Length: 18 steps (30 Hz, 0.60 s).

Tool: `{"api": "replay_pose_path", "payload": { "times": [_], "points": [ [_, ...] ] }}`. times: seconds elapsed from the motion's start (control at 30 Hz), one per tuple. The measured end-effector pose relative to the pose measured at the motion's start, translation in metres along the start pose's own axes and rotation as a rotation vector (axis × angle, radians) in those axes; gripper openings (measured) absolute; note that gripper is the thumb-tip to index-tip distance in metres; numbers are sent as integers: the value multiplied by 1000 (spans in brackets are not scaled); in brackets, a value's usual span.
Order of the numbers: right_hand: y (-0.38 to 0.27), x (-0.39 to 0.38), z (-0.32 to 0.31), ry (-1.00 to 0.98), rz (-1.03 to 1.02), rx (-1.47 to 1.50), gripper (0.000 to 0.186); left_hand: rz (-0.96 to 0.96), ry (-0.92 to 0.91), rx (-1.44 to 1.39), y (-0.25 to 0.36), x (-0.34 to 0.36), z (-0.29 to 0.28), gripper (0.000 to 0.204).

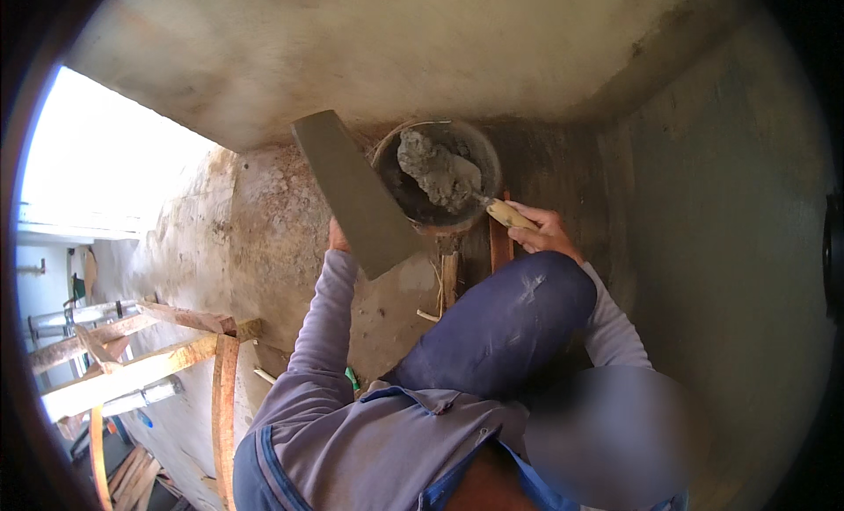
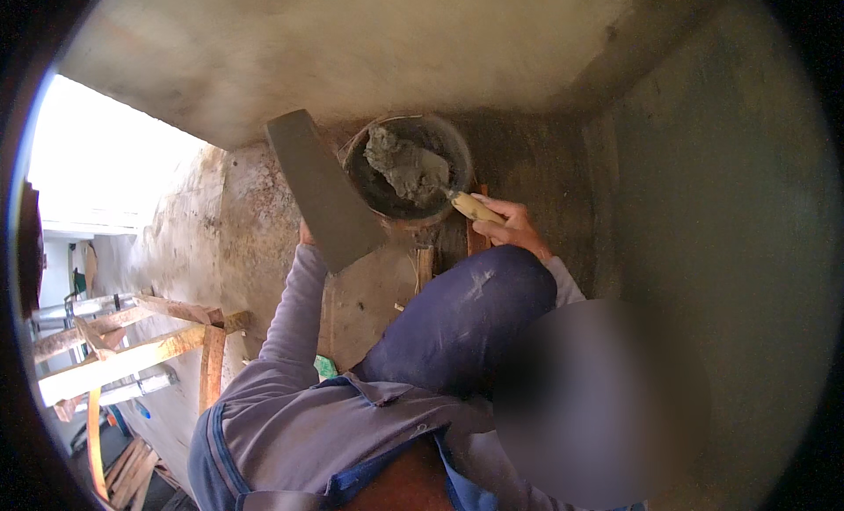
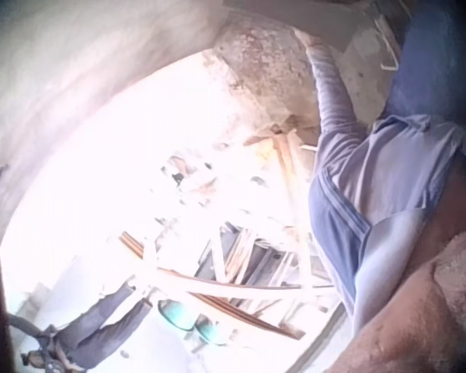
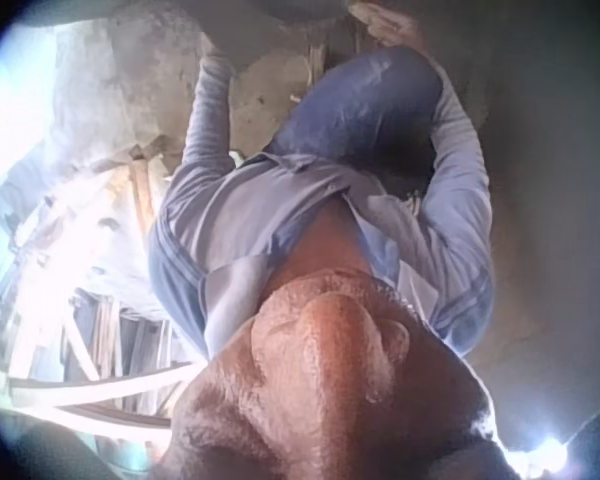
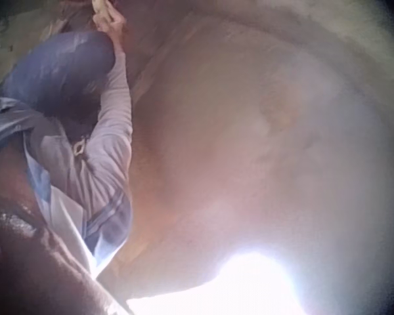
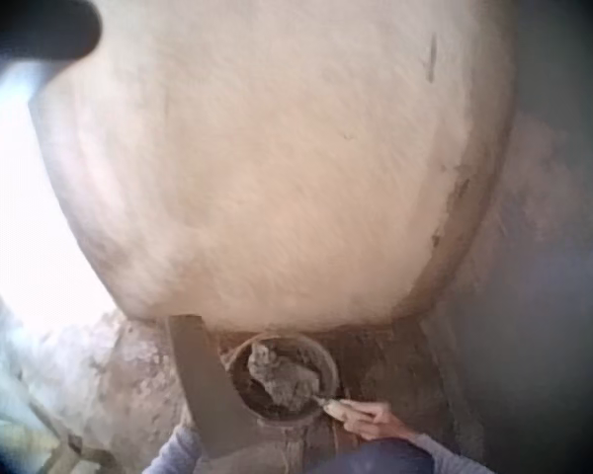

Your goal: The person uses a trowel to scoop wet plaster from a bucket onto a hand board, then applies the plaster to a wall and smooths it with a float.

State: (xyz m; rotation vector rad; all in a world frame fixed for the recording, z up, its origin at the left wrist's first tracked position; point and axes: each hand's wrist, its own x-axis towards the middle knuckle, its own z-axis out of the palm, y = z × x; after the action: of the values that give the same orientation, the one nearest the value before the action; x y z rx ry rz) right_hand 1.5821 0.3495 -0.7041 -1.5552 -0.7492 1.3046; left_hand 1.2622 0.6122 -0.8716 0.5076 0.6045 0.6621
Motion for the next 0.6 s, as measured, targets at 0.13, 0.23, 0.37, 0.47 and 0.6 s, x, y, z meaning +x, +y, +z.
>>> {"api": "replay_pose_path", "payload": {
  "times": [0.13, 0.23, 0.37, 0.47, 0.6],
  "points": [
    [-31, -13, -15, 63, -201, -171, 53, 57, -91, 107, -27, 11, 49, 32],
    [-47, -13, -17, 120, -544, -402, 51, 28, -94, 14, -46, 13, 106, 35],
    [-44, -9, -2, 167, -519, -682, 51, -61, -271, -287, -62, 18, 130, 40],
    [-6, -4, 10, 300, -554, -647, 56, -8, -185, -34, -73, 12, 137, 47],
    [28, -5, 33, 332, -691, -691, 54, -19, -123, 62, -74, -2, 134, 48]
  ]
}}
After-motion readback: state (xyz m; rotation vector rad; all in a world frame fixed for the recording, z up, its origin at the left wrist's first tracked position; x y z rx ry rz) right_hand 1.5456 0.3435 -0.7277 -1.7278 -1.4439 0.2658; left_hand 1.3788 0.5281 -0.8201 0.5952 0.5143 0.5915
